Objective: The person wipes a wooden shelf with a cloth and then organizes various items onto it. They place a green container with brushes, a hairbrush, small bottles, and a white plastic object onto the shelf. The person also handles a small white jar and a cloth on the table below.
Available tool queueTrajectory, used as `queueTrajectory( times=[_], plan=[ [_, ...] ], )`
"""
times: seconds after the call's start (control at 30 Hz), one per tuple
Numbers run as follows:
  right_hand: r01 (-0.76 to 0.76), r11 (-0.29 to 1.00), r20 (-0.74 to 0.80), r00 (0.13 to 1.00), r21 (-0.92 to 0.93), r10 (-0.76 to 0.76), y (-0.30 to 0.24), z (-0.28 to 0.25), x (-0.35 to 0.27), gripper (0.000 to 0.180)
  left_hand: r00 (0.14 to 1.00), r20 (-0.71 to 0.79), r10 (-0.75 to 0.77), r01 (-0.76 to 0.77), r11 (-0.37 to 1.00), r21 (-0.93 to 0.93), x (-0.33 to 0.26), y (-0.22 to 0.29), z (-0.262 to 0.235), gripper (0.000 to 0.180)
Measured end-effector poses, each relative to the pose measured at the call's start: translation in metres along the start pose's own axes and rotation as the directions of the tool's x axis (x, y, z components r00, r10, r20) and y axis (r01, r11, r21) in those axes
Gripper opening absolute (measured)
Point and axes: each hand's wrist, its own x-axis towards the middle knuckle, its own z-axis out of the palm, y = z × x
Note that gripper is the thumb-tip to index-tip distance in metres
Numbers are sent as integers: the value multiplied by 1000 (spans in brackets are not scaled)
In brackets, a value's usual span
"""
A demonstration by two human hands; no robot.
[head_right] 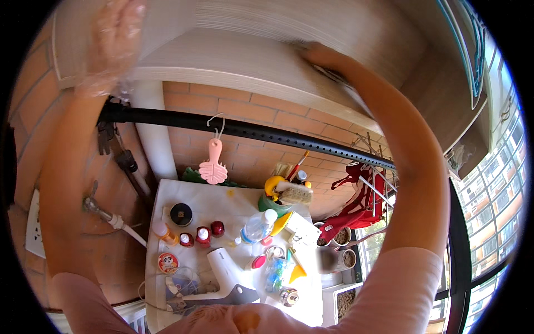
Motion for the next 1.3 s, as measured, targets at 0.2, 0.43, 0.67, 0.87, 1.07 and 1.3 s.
queueTrajectory(
  times=[0.2,0.43,0.67,0.87,1.07,1.3],
  plan=[
    [386,902,-110,922,193,-371,-252,-18,-43,62,983,37,-178,179,983,-35,16,19,-6,26],
    [437,839,-103,898,324,-428,-228,-41,-132,56,779,-92,-620,577,767,-282,12,114,3,15],
    [-23,996,-65,997,90,29,47,-8,-154,56,806,246,-538,577,808,-123,-15,192,-27,16],
    [-289,900,-57,956,-326,286,197,-15,-219,37,777,186,-601,566,797,211,-17,293,-92,17],
    [-435,860,-130,901,-268,415,269,23,-328,35,447,-324,-834,827,246,506,-88,421,-172,13],
    [-366,927,-218,914,-77,343,221,58,-399,33,353,-707,-613,934,279,225,-96,495,-205,12]
  ],
)
